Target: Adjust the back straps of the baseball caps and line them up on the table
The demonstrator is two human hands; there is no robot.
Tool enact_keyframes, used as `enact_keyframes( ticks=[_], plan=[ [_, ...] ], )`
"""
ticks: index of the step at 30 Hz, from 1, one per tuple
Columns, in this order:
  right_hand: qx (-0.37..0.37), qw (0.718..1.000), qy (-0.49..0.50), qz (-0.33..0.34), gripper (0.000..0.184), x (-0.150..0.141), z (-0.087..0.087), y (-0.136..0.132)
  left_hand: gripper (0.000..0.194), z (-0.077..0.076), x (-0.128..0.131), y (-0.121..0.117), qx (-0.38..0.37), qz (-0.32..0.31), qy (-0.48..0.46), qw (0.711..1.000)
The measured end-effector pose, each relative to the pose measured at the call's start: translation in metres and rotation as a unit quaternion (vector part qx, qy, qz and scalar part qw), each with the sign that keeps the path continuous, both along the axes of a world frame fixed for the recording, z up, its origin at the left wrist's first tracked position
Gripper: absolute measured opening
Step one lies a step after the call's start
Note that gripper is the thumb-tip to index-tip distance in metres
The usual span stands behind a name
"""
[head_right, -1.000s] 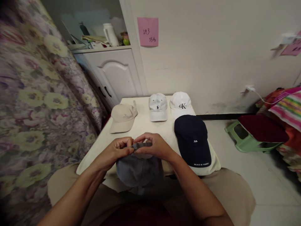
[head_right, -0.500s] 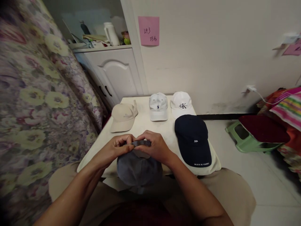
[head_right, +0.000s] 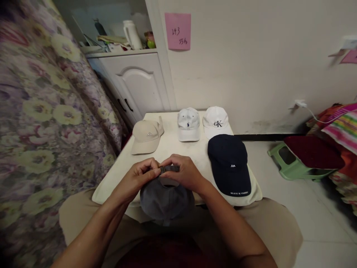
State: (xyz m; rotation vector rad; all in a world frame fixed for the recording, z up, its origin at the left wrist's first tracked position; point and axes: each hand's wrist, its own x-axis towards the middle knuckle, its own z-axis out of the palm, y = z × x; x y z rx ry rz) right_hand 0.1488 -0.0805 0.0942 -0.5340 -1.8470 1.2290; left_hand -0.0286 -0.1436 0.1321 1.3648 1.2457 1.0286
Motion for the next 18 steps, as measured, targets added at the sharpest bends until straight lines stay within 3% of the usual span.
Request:
enact_keyframes(
  ticks=[3, 6, 18],
  plan=[
    [-0.132, 0.989, 0.035, 0.062, 0.027, 0.0017, -0.0001, -0.0001, 0.028, -0.0017, -0.0024, 0.0008, -0.006, -0.015, -0.024, 1.000],
    [-0.203, 0.973, 0.050, 0.098, 0.025, 0.0022, -0.0020, 0.0011, 0.027, -0.0009, -0.0034, 0.0003, -0.014, -0.029, -0.038, 0.999],
    [-0.184, 0.982, 0.037, 0.039, 0.013, -0.0002, -0.0044, 0.0035, 0.027, -0.0029, 0.0003, 0.0017, -0.036, -0.030, 0.007, 0.999]
  ],
)
